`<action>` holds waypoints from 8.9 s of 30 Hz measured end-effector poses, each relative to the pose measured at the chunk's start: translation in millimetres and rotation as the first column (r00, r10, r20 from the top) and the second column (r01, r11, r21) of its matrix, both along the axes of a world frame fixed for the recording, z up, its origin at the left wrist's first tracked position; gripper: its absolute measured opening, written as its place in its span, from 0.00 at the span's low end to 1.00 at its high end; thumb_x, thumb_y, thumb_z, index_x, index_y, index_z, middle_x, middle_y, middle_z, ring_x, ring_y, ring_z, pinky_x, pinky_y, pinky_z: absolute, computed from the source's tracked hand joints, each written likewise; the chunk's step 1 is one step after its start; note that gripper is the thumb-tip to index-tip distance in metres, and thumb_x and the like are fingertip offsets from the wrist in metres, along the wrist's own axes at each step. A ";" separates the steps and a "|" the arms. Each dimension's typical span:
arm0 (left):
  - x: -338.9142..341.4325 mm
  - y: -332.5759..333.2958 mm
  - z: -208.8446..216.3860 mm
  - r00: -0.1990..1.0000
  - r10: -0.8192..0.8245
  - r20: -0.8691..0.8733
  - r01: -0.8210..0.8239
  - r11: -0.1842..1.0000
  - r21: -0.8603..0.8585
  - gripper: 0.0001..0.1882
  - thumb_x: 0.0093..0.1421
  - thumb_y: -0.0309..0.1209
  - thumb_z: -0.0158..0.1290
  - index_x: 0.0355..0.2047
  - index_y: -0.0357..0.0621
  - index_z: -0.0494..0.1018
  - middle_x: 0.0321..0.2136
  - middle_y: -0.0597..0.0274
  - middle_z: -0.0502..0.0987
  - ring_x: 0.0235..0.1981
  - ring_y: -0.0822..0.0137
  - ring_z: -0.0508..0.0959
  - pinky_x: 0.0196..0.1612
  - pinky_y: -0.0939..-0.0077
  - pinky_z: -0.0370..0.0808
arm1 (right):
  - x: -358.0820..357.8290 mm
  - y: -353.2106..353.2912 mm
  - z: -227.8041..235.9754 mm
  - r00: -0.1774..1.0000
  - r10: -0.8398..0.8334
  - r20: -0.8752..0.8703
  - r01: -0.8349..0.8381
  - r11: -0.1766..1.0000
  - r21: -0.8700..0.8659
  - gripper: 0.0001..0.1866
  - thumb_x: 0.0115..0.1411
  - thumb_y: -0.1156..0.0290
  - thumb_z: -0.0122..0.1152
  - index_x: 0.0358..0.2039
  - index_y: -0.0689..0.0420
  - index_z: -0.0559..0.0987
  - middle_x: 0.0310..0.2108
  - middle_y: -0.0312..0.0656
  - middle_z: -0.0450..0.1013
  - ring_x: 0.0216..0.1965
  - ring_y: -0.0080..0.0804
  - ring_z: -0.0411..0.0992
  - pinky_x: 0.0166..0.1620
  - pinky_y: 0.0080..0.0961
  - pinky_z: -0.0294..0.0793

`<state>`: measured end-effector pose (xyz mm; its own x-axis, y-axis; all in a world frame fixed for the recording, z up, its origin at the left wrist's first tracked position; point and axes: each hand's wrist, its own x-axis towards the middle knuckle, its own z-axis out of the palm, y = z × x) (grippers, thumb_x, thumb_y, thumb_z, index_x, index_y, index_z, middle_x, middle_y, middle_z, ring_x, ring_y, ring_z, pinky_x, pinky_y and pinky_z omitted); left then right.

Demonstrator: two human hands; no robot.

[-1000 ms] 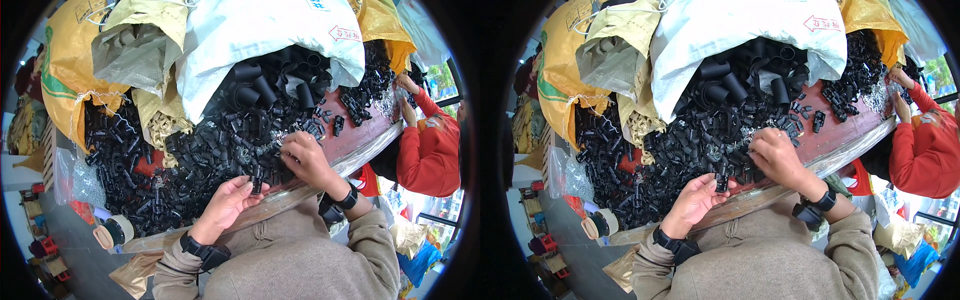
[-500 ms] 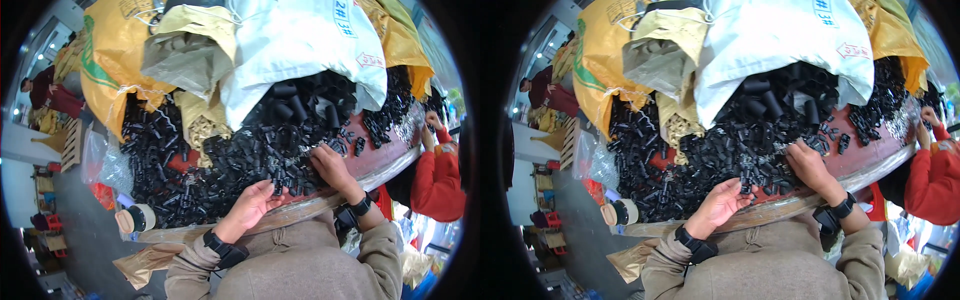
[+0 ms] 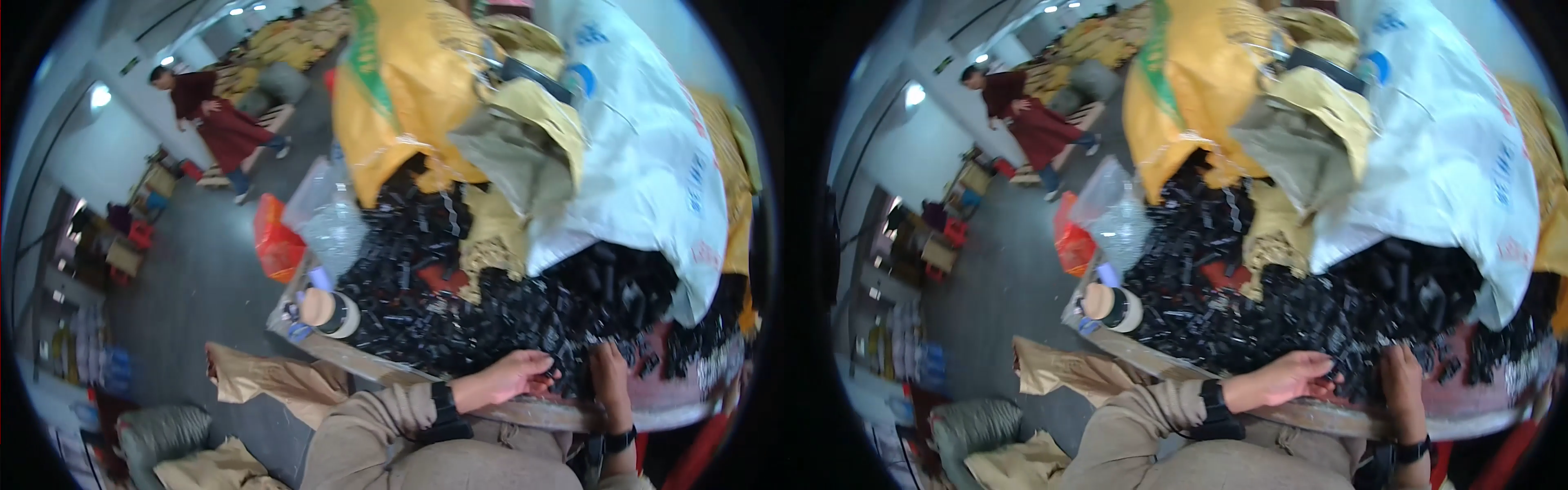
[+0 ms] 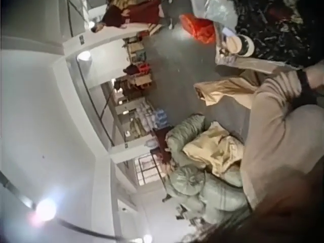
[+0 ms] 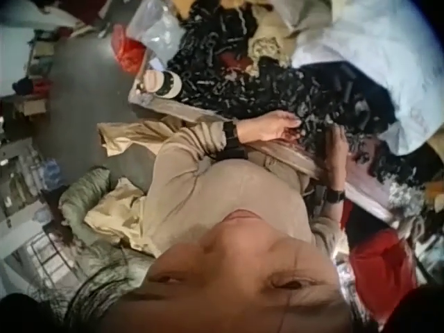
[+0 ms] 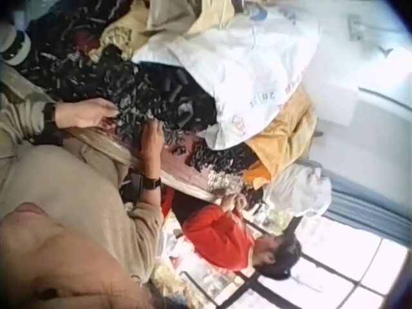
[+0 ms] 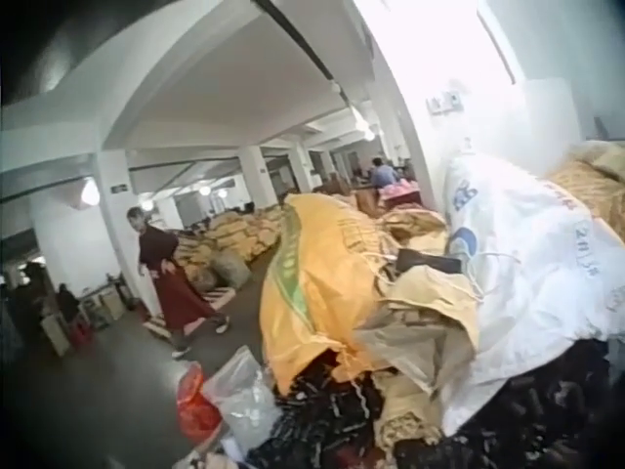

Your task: Manually assemble small black plastic components by joining parts together at a workbench.

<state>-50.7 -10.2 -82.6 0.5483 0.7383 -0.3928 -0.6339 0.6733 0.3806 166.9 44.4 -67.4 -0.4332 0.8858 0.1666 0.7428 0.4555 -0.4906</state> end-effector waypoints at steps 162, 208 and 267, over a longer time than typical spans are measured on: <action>-6.6 -8.4 10.9 0.988 -0.091 0.126 0.088 0.996 0.026 0.13 0.57 0.32 0.45 0.39 0.38 0.65 0.35 0.55 0.71 0.38 0.65 0.73 0.41 0.72 0.71 | -25.6 -39.6 27.6 0.824 0.121 -0.553 -0.224 0.967 -0.122 0.12 0.48 0.63 0.55 0.29 0.59 0.73 0.34 0.44 0.64 0.36 0.38 0.62 0.40 0.30 0.61; -7.5 -5.5 23.4 0.963 -0.183 -0.200 0.190 0.982 0.015 0.13 0.55 0.30 0.48 0.37 0.34 0.67 0.32 0.60 0.72 0.31 0.70 0.74 0.35 0.82 0.72 | -37.2 -38.6 31.6 0.853 0.343 -0.395 -0.376 0.926 -0.009 0.09 0.44 0.77 0.58 0.26 0.60 0.68 0.23 0.41 0.62 0.23 0.35 0.64 0.25 0.24 0.64; -8.0 2.3 34.0 0.966 0.199 -0.164 -0.159 0.960 0.232 0.15 0.54 0.31 0.49 0.40 0.35 0.66 0.35 0.54 0.72 0.35 0.64 0.74 0.36 0.73 0.73 | -54.9 -27.0 25.0 0.210 -0.604 -0.769 -0.372 0.678 -0.634 0.06 0.53 0.71 0.54 0.26 0.60 0.70 0.24 0.33 0.68 0.24 0.17 0.62 0.28 0.14 0.60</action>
<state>-58.7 -7.9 -48.6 0.3325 0.8956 -0.2957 -0.6419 0.4446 0.6248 112.0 17.4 -42.3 -0.2698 0.9320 -0.2419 -0.4573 -0.3451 -0.8196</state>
